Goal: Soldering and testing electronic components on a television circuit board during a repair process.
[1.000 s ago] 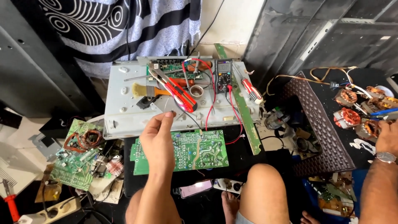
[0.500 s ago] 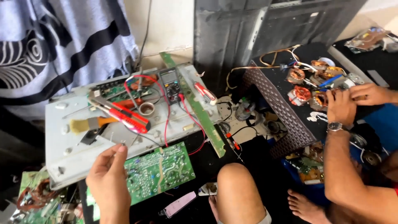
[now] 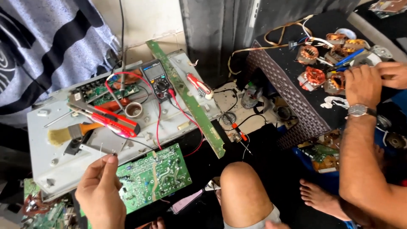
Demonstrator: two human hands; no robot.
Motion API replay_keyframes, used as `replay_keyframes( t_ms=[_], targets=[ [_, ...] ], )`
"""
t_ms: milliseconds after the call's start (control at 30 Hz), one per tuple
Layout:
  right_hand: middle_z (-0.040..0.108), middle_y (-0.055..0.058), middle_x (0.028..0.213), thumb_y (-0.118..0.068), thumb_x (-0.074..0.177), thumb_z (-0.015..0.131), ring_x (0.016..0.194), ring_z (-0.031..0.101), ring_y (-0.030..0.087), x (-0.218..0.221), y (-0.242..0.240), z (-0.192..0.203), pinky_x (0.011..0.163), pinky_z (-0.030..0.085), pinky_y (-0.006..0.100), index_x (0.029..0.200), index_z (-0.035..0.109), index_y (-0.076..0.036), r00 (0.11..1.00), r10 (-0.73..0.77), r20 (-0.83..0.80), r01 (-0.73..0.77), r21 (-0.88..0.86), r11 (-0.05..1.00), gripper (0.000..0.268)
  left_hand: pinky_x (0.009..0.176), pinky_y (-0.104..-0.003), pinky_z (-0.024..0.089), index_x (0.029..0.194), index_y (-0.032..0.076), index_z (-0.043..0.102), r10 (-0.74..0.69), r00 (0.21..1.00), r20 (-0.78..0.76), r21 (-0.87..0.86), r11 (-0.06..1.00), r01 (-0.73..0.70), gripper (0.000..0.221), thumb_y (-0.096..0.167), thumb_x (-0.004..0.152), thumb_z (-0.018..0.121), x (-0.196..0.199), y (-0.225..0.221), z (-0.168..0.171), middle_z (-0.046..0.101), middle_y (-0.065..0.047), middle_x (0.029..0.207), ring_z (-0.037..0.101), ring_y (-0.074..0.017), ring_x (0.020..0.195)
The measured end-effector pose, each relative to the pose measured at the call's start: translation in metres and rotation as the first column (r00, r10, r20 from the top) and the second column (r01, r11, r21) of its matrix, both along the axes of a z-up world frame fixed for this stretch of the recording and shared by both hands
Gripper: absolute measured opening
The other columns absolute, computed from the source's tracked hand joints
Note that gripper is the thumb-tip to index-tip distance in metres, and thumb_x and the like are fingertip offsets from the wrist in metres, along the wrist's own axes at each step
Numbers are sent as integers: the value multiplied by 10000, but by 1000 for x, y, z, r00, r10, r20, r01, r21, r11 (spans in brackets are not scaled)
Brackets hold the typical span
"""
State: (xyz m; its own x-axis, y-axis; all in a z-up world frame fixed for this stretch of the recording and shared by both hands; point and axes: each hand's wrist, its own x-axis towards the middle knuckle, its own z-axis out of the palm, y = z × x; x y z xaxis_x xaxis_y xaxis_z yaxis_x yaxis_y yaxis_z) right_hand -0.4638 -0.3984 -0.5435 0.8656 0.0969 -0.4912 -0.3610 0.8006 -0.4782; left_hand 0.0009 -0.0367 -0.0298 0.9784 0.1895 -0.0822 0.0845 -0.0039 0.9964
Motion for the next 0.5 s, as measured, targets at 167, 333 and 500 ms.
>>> replay_keyframes(
  t_ms=[167, 333, 500],
  targets=[
    [358, 32, 435, -356, 1052, 455, 356, 253, 140, 154, 68, 325, 404, 228, 293, 674, 436, -123, 990, -127, -55, 134, 173, 976, 445, 524, -205, 323, 1081, 3, 696, -34, 999, 7, -1, 999, 34, 134, 122, 1031, 660, -1, -4, 7, 607, -24, 799, 414, -73, 585],
    [479, 42, 646, -283, 1063, 499, 485, 413, 142, 232, 44, 379, 367, 292, 261, 800, 507, -97, 758, -587, 283, 644, -183, 743, 322, 473, -232, 274, 1063, 9, 754, -74, 997, -14, 166, 983, 75, 213, 197, 1049, 653, -9, -12, 11, 492, -4, 625, 366, -79, 539],
    [391, 5, 494, -352, 1103, 433, 404, 380, 147, 320, -18, 276, 409, 316, 285, 963, 629, -13, 651, -716, 254, 743, -409, 530, 416, 462, -236, 321, 1108, -45, 703, -48, 998, 41, 223, 974, 38, 162, 111, 1067, 686, -2, 0, -22, 557, -74, 673, 414, -114, 506]
  ],
)
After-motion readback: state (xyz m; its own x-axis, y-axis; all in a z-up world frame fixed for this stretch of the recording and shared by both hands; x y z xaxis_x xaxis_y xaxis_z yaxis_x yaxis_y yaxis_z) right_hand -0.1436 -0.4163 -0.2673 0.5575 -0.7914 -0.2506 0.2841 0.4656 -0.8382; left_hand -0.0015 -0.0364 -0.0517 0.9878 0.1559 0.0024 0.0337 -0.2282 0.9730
